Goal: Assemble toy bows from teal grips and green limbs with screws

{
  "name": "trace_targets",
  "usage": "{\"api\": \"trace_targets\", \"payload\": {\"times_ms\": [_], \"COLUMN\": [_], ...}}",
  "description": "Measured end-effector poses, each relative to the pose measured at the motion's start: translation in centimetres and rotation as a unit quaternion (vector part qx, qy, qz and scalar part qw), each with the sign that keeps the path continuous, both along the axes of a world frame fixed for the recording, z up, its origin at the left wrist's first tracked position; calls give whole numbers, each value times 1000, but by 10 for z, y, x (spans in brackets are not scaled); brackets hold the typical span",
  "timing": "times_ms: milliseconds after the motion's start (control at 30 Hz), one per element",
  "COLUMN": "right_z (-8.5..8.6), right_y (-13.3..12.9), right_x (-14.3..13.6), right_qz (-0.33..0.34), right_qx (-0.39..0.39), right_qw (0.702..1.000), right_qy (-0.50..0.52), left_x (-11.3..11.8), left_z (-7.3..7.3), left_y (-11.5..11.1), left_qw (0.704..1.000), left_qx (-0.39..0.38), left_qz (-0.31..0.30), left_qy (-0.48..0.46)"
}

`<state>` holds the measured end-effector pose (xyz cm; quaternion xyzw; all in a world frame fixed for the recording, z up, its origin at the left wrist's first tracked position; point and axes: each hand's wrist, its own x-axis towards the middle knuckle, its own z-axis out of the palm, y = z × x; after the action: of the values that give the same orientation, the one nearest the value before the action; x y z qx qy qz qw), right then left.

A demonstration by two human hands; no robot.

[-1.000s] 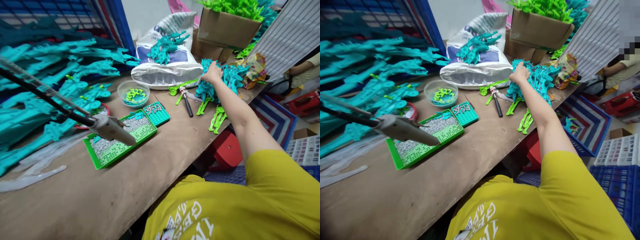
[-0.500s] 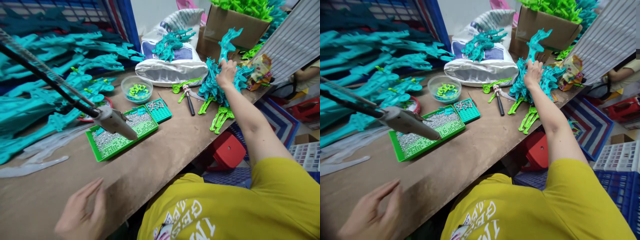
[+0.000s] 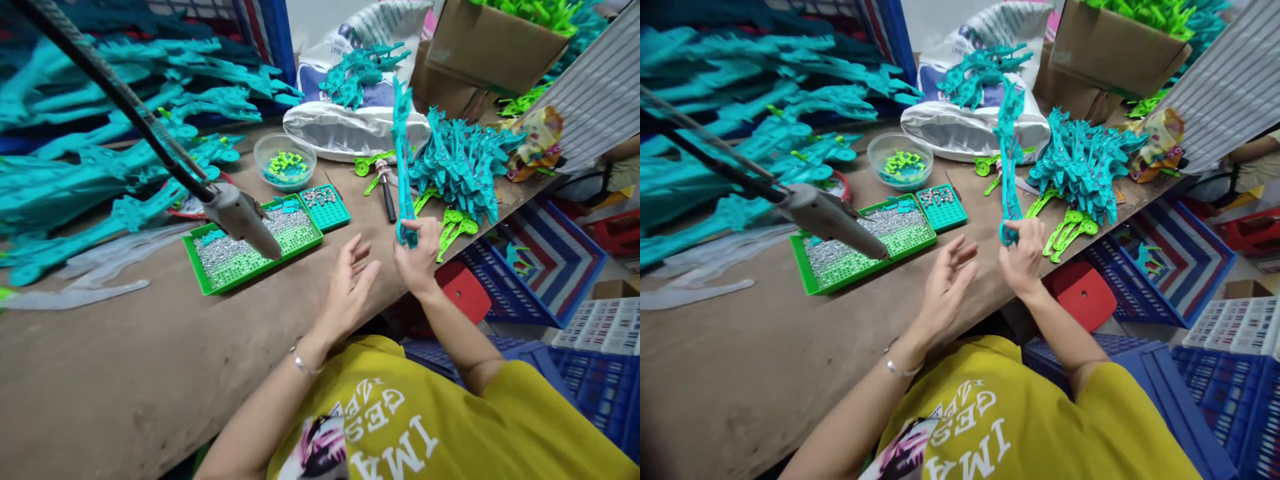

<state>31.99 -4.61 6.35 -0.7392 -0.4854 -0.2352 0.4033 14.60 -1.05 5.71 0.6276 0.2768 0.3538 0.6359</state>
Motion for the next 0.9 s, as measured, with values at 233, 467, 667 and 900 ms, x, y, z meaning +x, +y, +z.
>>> {"api": "trace_targets", "payload": {"times_ms": [233,467,667,900], "right_z": [-40,-43,-35,-61], "right_y": [-37,-65,-62,-31], "right_x": [-77,-120,-90,-51], "right_qz": [83,370,409,229], "right_qx": [-42,-68,42,-94], "right_qw": [994,921,910,969], "right_qy": [60,103,51,24], "left_x": [28,-44,-129,-194], "left_z": [-12,-16,-23,-25], "left_y": [8,14,9,-10], "left_qw": [995,991,963,905], "left_qx": [-94,-89,-188,-341], "left_qz": [-8,-3,107,221], "left_qy": [-27,98,160,124]}}
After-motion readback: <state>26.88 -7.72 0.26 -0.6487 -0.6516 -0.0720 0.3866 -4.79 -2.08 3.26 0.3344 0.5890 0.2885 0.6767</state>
